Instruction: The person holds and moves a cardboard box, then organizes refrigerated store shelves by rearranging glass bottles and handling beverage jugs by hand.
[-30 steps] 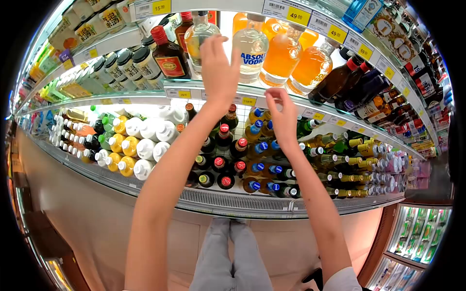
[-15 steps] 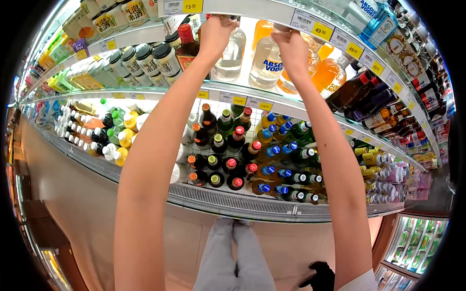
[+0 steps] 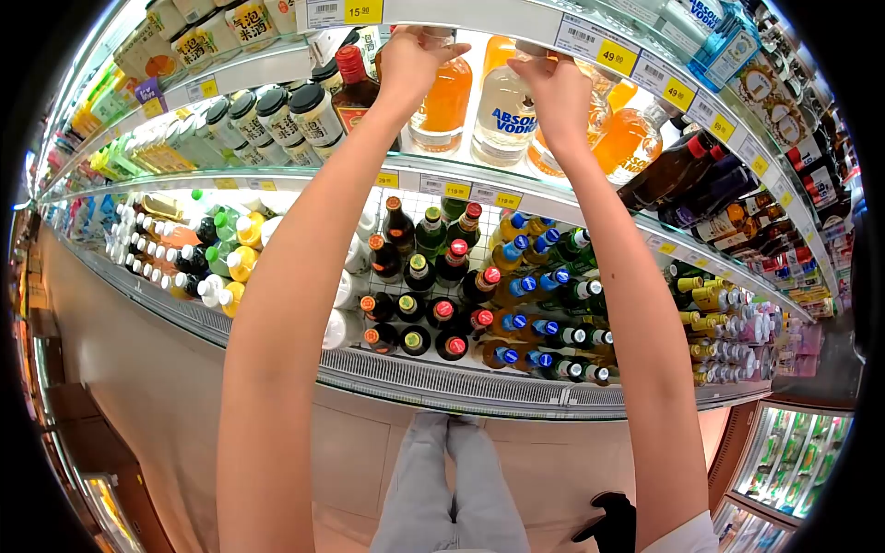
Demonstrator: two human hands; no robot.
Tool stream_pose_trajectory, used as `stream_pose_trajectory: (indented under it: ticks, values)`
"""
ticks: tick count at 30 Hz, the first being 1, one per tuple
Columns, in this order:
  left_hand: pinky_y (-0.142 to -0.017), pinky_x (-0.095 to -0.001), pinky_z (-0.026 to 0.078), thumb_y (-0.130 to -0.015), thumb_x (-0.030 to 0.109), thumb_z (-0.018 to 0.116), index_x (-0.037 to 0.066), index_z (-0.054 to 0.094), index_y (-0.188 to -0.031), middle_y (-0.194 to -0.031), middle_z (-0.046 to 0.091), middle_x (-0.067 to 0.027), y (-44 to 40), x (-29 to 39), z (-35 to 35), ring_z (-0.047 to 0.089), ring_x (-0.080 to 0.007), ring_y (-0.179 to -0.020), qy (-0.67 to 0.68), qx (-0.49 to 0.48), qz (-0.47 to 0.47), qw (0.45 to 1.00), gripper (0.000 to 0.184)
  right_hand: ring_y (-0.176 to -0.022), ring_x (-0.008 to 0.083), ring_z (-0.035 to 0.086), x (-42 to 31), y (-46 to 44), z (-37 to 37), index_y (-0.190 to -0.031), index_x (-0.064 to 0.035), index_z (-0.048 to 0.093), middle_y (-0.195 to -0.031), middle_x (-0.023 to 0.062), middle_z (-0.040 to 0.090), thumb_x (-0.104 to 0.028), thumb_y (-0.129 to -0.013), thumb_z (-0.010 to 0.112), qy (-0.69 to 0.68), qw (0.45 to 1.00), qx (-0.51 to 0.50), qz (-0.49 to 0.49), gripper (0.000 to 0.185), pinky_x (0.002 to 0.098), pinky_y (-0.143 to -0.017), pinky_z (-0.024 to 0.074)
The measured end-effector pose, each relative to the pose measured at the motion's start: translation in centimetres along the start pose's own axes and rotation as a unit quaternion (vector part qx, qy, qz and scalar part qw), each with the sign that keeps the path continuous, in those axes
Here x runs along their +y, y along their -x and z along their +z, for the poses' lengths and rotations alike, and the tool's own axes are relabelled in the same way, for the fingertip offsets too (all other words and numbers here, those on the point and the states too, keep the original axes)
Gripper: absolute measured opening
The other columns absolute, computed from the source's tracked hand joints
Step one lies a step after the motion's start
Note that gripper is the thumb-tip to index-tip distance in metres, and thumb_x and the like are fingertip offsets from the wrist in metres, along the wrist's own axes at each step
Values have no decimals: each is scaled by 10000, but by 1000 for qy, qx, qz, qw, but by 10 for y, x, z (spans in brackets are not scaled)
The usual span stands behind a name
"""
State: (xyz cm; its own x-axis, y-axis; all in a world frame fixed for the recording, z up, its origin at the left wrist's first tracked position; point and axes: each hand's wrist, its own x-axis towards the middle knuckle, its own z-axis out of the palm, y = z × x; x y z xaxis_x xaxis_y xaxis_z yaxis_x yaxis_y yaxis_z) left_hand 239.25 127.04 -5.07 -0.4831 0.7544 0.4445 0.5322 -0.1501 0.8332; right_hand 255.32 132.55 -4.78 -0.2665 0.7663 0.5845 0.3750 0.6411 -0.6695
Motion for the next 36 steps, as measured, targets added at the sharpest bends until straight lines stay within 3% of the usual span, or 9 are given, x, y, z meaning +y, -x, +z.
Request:
stream_pose_trajectory:
  ticks: [7, 9, 13, 15, 19, 23, 28, 29, 36]
  values:
    - [-716, -277, 406, -702, 305, 702, -10, 588, -871, -827, 576, -61, 4, 1, 3, 529, -157, -759, -16, 29, 29, 999, 376, -631, 303, 601, -2, 5, 11, -876, 52, 546, -692, 143, 617, -237, -740, 644, 40, 999, 28, 13, 335, 339, -600, 470]
    - [-693, -306, 437, -688, 186, 707, -17, 594, -868, -824, 547, -75, 5, 4, 6, 547, -180, -731, -43, 68, 39, 996, 294, -629, 308, 598, -2, 6, 12, -880, 52, 538, -687, 146, 612, -246, -738, 648, 68, 997, 48, -3, 347, 343, -595, 468]
    - [-776, -363, 405, -731, 211, 652, -44, 550, -944, -904, 536, -157, 15, 7, 6, 532, -294, -861, -77, 103, 28, 991, 348, -694, 326, 593, 7, 5, 7, -878, 64, 528, -747, 170, 606, -205, -729, 656, -29, 999, 27, -2, 334, 368, -621, 453]
    - [-780, -386, 403, -742, 179, 630, -43, 539, -945, -960, 557, -207, 16, 0, 7, 532, -349, -887, -46, 91, 39, 994, 314, -595, 206, 607, 17, 3, 9, -894, 61, 540, -803, 131, 626, -224, -760, 628, -24, 999, -1, -21, 327, 299, -574, 468]
    - [-744, -379, 421, -751, 144, 608, -26, 551, -916, -848, 599, -190, 22, 8, 9, 561, -349, -815, -21, 118, -16, 993, 244, -724, 392, 550, -2, 10, 6, -869, 51, 516, -770, 227, 578, -136, -754, 603, -25, 1000, 15, 3, 236, 419, -633, 433]
    - [-748, -388, 418, -767, 106, 580, -24, 557, -932, -878, 599, -196, 25, 18, 10, 550, -367, -851, -39, 142, -5, 989, 211, -736, 411, 545, -16, 13, 6, -906, 57, 504, -753, 258, 564, -148, -775, 589, 47, 997, -8, 63, 257, 446, -626, 431]
    - [-763, -352, 424, -784, 149, 577, -59, 498, -1023, -915, 596, -197, 32, 18, 1, 571, -335, -862, -125, 112, 12, 986, 326, -780, 401, 551, -13, 16, 3, -1017, 65, 477, -837, 253, 571, -143, -785, 587, 30, 999, 19, 17, 331, 421, -678, 432]
    - [-807, -383, 389, -795, 95, 526, -47, 479, -1028, -1022, 544, -187, 41, 25, -2, 490, -362, -968, -87, 87, -20, 992, 277, -920, 403, 511, -22, 21, -7, -1052, 66, 448, -981, 251, 542, -127, -785, 581, 23, 997, -14, 66, 355, 407, -788, 411]
    - [-712, -327, 400, -794, 92, 537, -2, 532, -853, -834, 511, -95, 57, 69, -32, 503, -234, -799, -108, 129, 67, 983, 111, -968, 302, 510, -48, 62, -45, -1041, 21, 481, -1021, 166, 525, -74, -798, 541, -4, 999, -40, 14, 268, 361, -815, 413]
